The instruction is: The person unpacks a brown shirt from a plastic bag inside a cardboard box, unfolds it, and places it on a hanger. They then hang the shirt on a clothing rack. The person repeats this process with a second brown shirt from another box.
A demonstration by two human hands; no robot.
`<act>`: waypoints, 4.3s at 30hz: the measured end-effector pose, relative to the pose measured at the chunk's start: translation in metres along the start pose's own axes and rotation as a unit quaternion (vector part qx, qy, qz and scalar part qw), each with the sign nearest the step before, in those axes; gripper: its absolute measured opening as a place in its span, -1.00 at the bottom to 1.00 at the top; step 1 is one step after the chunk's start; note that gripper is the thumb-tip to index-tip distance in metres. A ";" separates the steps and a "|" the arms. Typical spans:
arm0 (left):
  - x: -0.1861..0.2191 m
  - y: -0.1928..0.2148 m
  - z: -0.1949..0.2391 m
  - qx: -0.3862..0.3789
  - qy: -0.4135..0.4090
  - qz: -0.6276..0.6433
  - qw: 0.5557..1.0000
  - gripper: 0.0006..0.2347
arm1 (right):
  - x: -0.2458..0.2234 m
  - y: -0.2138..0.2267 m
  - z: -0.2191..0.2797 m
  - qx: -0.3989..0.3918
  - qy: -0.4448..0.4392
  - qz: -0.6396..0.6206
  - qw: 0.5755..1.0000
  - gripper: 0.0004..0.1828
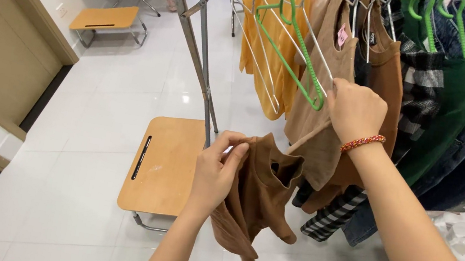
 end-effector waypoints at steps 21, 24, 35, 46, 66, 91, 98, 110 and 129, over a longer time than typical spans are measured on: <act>0.007 -0.031 0.009 -0.055 -0.022 0.057 0.997 -0.89 | 0.052 0.035 0.008 0.140 -0.005 -0.173 0.975 -0.87; 0.002 -0.027 0.008 -0.035 -0.009 0.063 0.997 -0.89 | 0.036 0.043 0.014 0.096 -0.025 -0.164 0.982 -0.90; 0.009 -0.010 0.019 0.020 0.008 0.060 0.998 -0.89 | -0.104 0.028 0.008 -0.089 0.023 -0.334 0.938 -0.46; 0.001 0.001 0.026 0.034 0.022 0.071 0.997 -0.90 | -0.119 0.021 0.016 -0.078 -0.059 -0.550 0.830 -0.86; -0.012 -0.045 0.020 -0.117 0.046 0.071 0.989 -0.85 | -0.058 0.043 0.262 -0.251 -0.213 -0.598 0.731 -0.78; 0.031 -0.030 0.035 -0.151 -0.073 0.034 0.985 -0.86 | 0.041 0.097 0.150 0.019 -0.266 -0.893 0.364 -0.56; 0.023 -0.023 0.038 -0.112 -0.094 0.060 0.987 -0.91 | -0.035 0.012 0.152 -0.077 -0.186 -0.913 0.355 -0.50; 0.000 0.050 0.038 0.087 -0.007 0.133 0.987 -0.87 | 0.006 -0.020 0.160 -0.012 -0.187 -0.490 0.851 -0.46; -0.041 0.064 0.041 -0.064 -0.181 -0.356 0.915 -0.87 | -0.079 0.122 0.130 -0.077 0.071 -0.472 0.875 -0.61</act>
Point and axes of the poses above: each hand's wrist, its own z-axis away from the middle knuckle, its own y-axis out of the back of the hand, x = y × z, the point moved 5 cm from there along -z, towards the middle knuckle, and after that the axes turned 1 degree about -x, right-handed, at the moved point
